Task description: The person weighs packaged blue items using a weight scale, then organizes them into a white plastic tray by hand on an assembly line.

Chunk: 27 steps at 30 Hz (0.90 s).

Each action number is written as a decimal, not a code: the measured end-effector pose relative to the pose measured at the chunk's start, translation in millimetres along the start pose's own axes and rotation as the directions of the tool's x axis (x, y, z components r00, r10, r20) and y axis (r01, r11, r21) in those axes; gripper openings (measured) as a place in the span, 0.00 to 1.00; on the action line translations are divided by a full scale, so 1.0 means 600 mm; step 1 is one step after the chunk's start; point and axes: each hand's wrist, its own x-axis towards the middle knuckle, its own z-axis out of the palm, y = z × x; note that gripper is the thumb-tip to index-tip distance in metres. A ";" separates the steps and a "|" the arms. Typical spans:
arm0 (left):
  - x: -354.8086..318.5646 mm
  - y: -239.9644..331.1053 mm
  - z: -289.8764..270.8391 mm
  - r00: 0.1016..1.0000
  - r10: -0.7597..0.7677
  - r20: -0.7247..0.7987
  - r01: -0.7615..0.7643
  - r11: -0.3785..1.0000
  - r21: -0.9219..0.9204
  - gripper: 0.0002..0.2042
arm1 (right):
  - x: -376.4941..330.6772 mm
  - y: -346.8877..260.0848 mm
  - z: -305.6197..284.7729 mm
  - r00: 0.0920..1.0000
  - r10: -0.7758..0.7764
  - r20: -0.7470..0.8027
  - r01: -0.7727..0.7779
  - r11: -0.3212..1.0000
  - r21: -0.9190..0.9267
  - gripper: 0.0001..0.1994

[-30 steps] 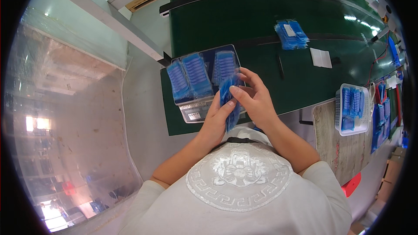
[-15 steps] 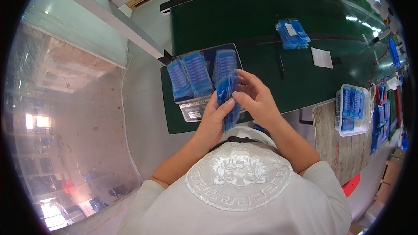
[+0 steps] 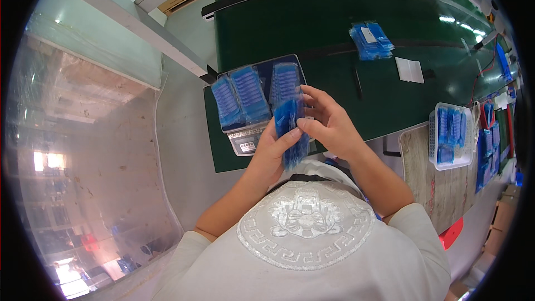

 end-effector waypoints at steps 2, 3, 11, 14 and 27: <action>0.002 0.007 0.001 1.000 -0.010 0.001 0.010 1.000 -0.020 0.23 | 0.004 0.001 -0.006 1.000 0.002 0.011 -0.002 1.000 0.015 0.30; 0.003 0.009 0.000 1.000 -0.018 0.004 0.018 0.999 -0.042 0.22 | 0.006 0.001 -0.008 1.000 0.016 0.025 -0.017 0.998 0.052 0.30; 0.007 0.017 -0.006 1.000 0.003 -0.016 -0.004 0.993 -0.116 0.20 | -0.016 0.017 -0.004 0.997 0.001 0.081 0.014 0.983 -0.185 0.34; 0.007 0.018 -0.008 0.999 0.035 -0.022 -0.037 0.994 -0.102 0.20 | -0.027 0.007 0.005 0.995 0.052 0.091 -0.031 0.976 -0.215 0.32; 0.008 0.021 -0.015 0.998 0.021 -0.054 -0.025 0.998 -0.065 0.20 | -0.024 -0.005 -0.006 0.990 0.087 0.115 -0.063 0.979 -0.193 0.24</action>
